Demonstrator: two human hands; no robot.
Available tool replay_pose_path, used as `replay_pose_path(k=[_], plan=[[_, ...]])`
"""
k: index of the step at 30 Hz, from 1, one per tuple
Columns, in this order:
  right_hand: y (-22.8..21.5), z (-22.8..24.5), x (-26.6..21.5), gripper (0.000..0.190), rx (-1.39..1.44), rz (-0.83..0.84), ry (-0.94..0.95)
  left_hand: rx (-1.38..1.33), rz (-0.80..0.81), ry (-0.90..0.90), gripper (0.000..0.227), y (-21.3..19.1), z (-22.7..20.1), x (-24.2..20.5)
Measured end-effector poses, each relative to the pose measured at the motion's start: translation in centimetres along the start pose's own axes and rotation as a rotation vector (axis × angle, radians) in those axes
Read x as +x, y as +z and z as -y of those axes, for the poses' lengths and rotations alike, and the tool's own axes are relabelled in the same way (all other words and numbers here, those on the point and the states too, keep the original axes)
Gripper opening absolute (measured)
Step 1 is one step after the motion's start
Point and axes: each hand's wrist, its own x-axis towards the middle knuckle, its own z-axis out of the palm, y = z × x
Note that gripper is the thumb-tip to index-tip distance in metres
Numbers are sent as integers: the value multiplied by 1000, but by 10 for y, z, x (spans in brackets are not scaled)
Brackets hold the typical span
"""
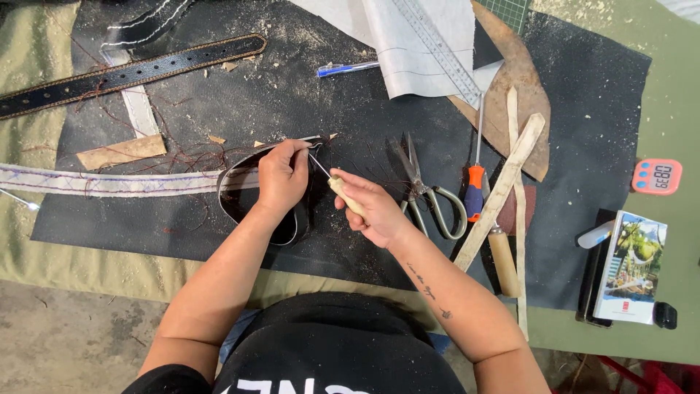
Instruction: Using a hand awl to pierce and clear holes in a leather strap for assembly.
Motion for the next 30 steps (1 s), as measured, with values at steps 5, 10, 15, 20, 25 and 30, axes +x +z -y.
replay_pose_path(k=[5, 10, 15, 20, 25, 30], plan=[[7, 3, -7, 44, -934, -212, -448, 21, 24, 1, 11, 1, -1, 0], [1, -4, -7, 44, -1187, -233, -747, -87, 3, -68, 12, 3, -8, -1], [5, -3, -6, 43, -1097, -242, -789, -246, -25, -189, 14, 11, 7, -2], [9, 1, -6, 42, -1110, -201, -808, -264, -75, -239, 12, 14, 21, -2], [8, -3, -5, 42, -1076, -196, -800, -277, -102, -257, 10, 15, 20, -2], [5, -4, -6, 42, -1067, -199, -788, -258, -98, -249, 8, 15, 18, -1]])
